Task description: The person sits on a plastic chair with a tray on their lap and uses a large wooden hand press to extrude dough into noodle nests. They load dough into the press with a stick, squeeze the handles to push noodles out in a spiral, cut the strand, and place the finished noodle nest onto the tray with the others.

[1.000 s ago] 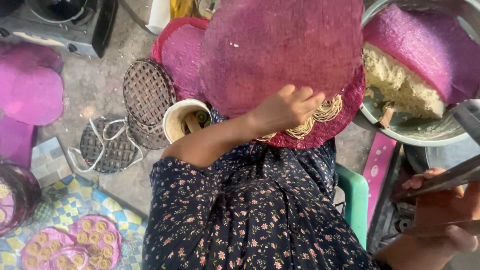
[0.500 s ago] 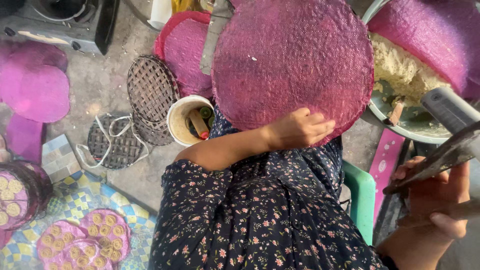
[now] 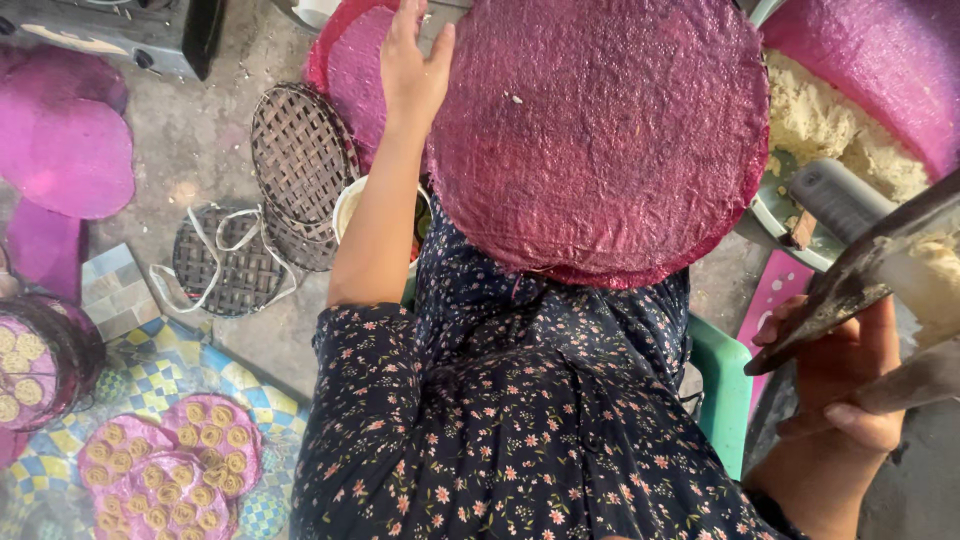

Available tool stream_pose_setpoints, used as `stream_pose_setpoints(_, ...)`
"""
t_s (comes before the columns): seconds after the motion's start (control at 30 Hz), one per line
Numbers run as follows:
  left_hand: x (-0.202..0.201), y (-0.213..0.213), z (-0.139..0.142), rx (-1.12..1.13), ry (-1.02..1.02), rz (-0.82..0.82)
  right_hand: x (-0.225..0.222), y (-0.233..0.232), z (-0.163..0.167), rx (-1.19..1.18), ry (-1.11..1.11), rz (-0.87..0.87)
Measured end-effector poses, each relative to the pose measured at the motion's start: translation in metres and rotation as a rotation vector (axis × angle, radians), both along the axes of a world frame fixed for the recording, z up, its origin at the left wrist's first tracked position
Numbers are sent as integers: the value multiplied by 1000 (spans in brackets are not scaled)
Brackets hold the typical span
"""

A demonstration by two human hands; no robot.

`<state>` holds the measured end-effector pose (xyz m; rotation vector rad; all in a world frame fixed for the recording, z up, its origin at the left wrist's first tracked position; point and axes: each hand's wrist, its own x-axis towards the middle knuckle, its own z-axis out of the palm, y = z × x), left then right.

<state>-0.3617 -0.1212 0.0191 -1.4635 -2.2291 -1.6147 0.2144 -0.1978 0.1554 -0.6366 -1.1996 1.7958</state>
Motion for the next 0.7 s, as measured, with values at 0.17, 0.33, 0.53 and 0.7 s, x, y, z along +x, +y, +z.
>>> stream_pose_setpoints(0.17,-8,31,-17,-78,-158,-112,-1,-3,2,17,-16,31)
stream_pose_setpoints(0.33,1,71,6,-129,-115,-161,2,-10,3,6,-21,-20)
stream_pose_setpoints(0.53,12,87,25,-182,-126,-287,8,-13,1,20,-38,-27)
stream_pose_setpoints(0.7,13,98,25,-149,135,-273,10,-16,-4,10,-48,-35)
